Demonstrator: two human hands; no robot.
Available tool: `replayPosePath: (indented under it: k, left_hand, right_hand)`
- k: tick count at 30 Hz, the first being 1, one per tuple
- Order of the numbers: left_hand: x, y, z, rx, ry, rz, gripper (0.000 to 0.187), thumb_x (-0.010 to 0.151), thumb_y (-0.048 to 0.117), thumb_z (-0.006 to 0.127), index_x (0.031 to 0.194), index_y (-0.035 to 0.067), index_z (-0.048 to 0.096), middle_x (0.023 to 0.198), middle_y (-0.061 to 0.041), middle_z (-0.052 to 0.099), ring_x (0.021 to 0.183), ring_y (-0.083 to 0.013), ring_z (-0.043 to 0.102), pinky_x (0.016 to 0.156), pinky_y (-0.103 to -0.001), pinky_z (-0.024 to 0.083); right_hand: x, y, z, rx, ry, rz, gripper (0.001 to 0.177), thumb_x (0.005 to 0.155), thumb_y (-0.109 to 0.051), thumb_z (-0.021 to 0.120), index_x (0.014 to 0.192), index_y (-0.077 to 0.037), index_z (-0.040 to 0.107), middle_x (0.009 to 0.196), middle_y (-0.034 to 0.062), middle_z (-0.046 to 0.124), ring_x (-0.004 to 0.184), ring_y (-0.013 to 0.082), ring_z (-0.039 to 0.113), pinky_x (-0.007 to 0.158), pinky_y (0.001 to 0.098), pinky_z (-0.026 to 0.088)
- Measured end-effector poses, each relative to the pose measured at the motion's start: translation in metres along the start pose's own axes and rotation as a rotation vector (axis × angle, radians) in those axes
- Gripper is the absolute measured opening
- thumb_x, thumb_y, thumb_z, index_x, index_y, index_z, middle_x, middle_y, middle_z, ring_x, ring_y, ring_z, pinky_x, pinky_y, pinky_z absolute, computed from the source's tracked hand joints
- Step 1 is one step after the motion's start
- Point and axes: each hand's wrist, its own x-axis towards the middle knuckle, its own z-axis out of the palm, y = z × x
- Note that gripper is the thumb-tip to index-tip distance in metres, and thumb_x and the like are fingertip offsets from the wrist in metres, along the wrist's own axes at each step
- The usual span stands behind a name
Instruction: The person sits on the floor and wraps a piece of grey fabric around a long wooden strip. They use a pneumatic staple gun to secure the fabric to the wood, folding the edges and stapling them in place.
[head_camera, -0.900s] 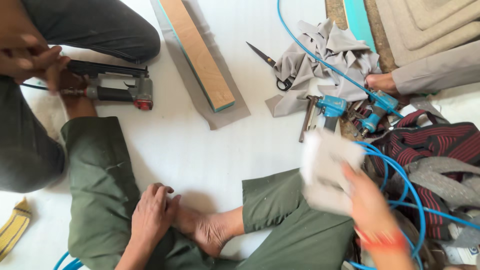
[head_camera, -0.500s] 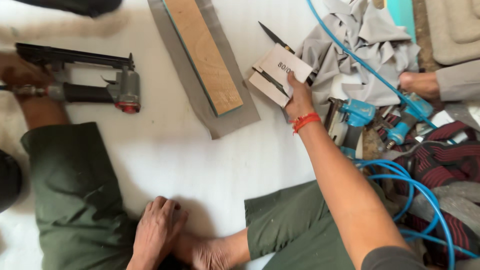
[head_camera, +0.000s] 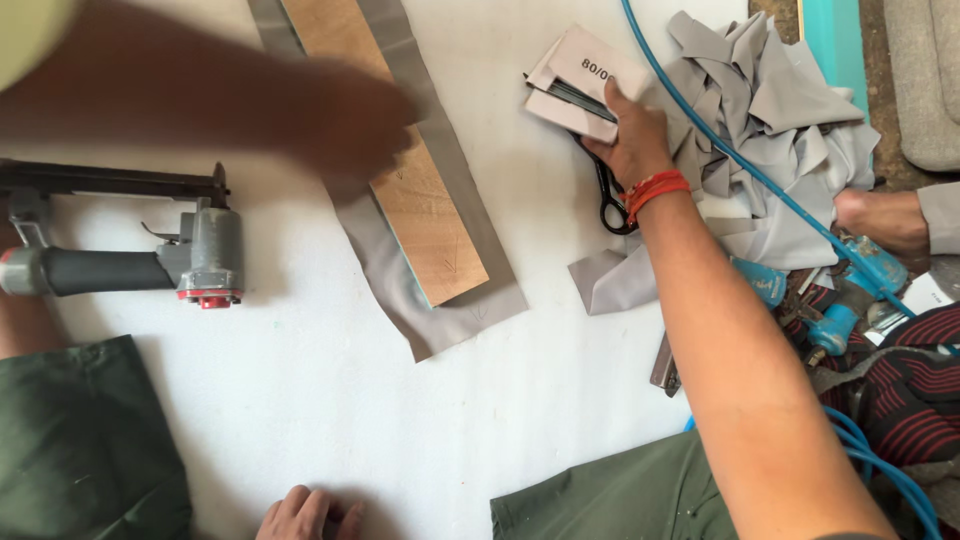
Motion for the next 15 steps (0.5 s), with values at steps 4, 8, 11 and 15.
replayPosePath:
  k: [4, 8, 11, 15]
  left_hand:
    - [0.001, -0.002, 0.004, -0.018, -0.019, 0.050, 0.034, 0.086, 0.048, 0.070, 0.093, 0.016, 0.078, 0.087, -0.008, 0.074, 0.085, -0.0227, 0.077, 0.090, -0.041, 0.061]
    - [0.001, -0.003, 0.003, -0.064, -0.006, 0.012, 0.035, 0.085, 0.049, 0.071, 0.093, 0.015, 0.078, 0.085, -0.009, 0.073, 0.089, -0.0248, 0.077, 0.086, -0.041, 0.063]
    - [0.003, -0.001, -0.002, -0.089, 0.007, 0.033, 0.035, 0.084, 0.048, 0.072, 0.091, 0.015, 0.078, 0.081, -0.009, 0.074, 0.087, -0.0242, 0.078, 0.085, -0.040, 0.064]
    - [0.000, 0.000, -0.004, -0.069, -0.021, 0.020, 0.036, 0.084, 0.049, 0.072, 0.093, 0.014, 0.078, 0.081, -0.008, 0.074, 0.089, -0.0239, 0.078, 0.084, -0.040, 0.064]
  right_hand:
    - [-0.039, 0.018, 0.000, -0.679, 0.244, -0.750, 0.036, 0.088, -0.006, 0.080, 0.120, 0.003, 0.063, 0.111, 0.0141, 0.068, 0.094, 0.0250, 0.069, 0.080, 0.0357, 0.058]
    - [-0.076, 0.032, -0.006, -0.807, 0.187, -0.898, 0.011, 0.092, -0.005, 0.075, 0.103, -0.004, 0.075, 0.097, 0.0108, 0.073, 0.086, 0.0247, 0.069, 0.081, 0.0352, 0.055]
    - [-0.072, 0.021, 0.003, -1.039, 0.082, -1.065, 0.009, 0.092, -0.002, 0.072, 0.100, -0.002, 0.076, 0.097, 0.0157, 0.072, 0.093, 0.0348, 0.066, 0.084, 0.0432, 0.051]
    - [-0.050, 0.004, 0.017, -1.195, 0.076, -1.054, 0.009, 0.091, -0.005, 0.071, 0.097, -0.005, 0.078, 0.099, 0.0158, 0.073, 0.091, 0.0387, 0.066, 0.081, 0.0472, 0.052]
